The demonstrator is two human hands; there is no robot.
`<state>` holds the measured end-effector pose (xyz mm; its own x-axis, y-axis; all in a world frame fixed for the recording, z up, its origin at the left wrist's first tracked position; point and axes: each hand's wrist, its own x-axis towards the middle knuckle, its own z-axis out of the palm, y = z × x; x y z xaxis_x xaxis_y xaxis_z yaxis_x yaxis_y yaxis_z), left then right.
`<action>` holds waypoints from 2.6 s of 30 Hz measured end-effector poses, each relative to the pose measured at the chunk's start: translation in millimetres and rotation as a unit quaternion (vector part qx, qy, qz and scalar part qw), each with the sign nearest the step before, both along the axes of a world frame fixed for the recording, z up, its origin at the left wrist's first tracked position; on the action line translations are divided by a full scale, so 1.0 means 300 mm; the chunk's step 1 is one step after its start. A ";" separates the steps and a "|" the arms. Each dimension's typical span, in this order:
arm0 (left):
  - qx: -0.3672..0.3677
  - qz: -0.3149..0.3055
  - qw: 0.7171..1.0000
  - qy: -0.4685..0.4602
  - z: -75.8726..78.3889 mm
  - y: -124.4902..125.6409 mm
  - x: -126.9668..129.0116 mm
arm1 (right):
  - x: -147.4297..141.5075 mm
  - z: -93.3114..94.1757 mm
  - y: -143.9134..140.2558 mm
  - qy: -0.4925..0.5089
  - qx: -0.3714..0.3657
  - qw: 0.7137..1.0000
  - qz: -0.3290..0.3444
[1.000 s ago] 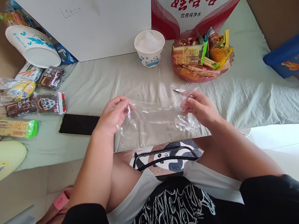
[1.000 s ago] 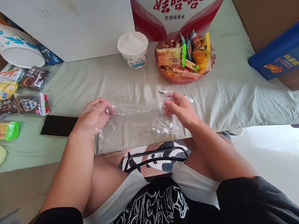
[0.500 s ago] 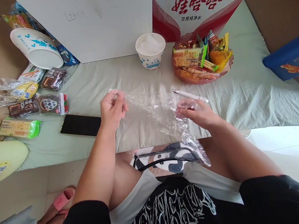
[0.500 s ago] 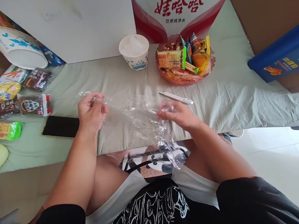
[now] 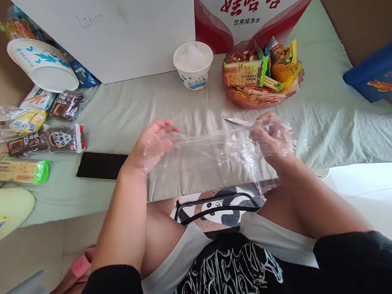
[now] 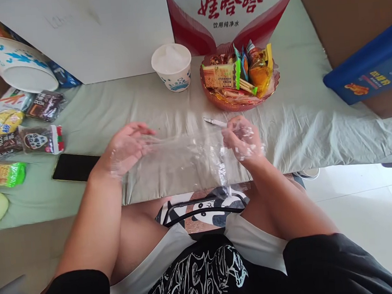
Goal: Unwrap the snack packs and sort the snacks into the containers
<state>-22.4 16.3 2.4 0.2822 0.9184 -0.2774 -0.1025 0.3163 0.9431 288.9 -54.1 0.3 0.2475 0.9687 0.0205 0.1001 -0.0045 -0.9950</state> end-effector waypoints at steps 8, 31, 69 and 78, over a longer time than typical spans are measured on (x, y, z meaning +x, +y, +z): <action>0.013 0.013 0.997 0.080 0.006 -0.017 0.006 | -0.002 0.018 -0.001 -0.034 -0.027 0.998 0.048; -0.049 0.120 0.990 -0.061 0.009 0.030 0.011 | 0.067 0.026 0.030 0.025 -0.065 0.994 0.086; 0.078 -0.090 0.990 0.079 -0.096 -0.062 0.250 | -0.077 -0.017 0.050 -0.006 -0.075 0.984 0.161; 0.090 -0.112 0.989 0.043 -0.077 -0.047 0.212 | -0.055 -0.022 0.049 0.006 -0.075 0.986 0.148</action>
<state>41.4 2.2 -20.5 0.4662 0.8723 -0.1472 0.0338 0.1486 0.9883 272.4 -39.5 -6.3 -0.0482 0.9904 -0.1296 0.1077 -0.1239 -0.9864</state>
